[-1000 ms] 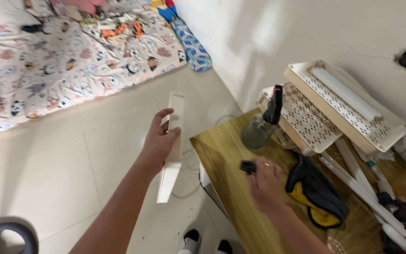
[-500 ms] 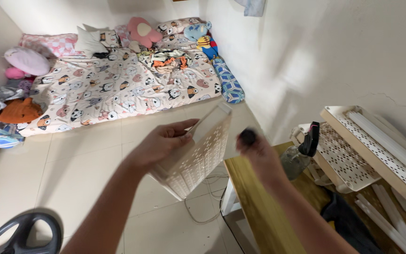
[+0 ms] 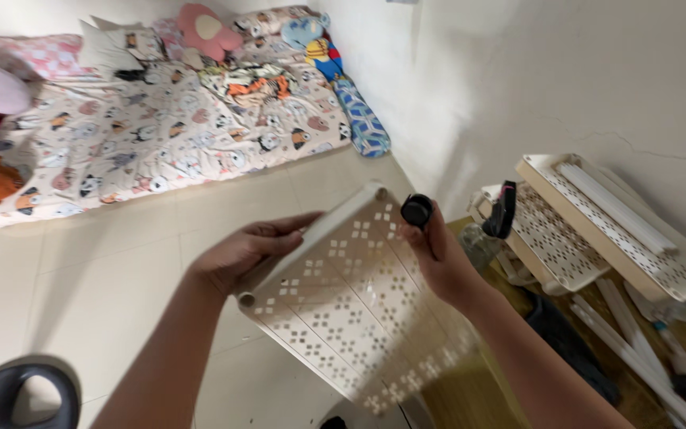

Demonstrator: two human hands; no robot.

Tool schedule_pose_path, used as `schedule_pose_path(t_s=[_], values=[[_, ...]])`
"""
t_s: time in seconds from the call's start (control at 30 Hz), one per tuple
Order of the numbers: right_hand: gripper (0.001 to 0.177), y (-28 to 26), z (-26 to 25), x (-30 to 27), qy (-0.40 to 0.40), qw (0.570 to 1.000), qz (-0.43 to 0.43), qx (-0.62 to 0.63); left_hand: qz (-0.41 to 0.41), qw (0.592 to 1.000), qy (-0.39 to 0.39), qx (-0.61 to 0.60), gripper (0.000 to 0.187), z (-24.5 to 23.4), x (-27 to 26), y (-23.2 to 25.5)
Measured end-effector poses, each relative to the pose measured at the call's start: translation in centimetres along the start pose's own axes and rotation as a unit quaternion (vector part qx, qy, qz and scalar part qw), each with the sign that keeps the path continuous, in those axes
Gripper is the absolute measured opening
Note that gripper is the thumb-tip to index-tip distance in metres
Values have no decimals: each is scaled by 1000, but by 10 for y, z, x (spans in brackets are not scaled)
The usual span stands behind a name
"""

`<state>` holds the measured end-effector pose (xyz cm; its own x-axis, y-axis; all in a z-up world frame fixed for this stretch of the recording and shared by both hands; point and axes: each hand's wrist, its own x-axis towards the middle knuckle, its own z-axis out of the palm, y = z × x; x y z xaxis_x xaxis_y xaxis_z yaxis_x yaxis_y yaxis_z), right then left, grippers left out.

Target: The person assembles a white plastic shelving unit by stacking trays and inserting support rods. They then attach black corner caps to the assembled unit and wipe the caps with a yellow cloth. The task occurs on a wooden table in a cluttered room.

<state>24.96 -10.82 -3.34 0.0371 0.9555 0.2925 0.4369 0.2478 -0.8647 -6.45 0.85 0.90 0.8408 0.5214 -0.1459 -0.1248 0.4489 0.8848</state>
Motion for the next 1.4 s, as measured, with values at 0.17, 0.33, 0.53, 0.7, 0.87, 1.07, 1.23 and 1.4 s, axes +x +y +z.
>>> schedule_pose_path(t_s=[0.17,0.33,0.53,0.7,0.87,1.07,1.23,1.4], values=[[38,40,-3,-41,13,985,158,-75,-101,987,42,118,52,-1,49,-77],[50,68,-2,-76,20,971,212,-111,-86,928,87,353,52,26,78,-150],[50,99,-1,-108,17,930,328,-162,-85,867,151,467,43,53,94,-203],[33,127,4,-130,42,933,270,-236,-120,793,162,575,44,73,102,-217],[30,134,5,-136,88,914,187,-349,-110,783,176,587,49,90,121,-222],[28,125,-16,-117,133,885,445,-36,78,792,118,593,77,103,146,-241],[28,125,-28,-103,189,866,365,286,114,754,90,641,68,105,150,-254],[24,128,-32,-107,160,832,352,398,172,686,124,696,52,108,151,-262]])
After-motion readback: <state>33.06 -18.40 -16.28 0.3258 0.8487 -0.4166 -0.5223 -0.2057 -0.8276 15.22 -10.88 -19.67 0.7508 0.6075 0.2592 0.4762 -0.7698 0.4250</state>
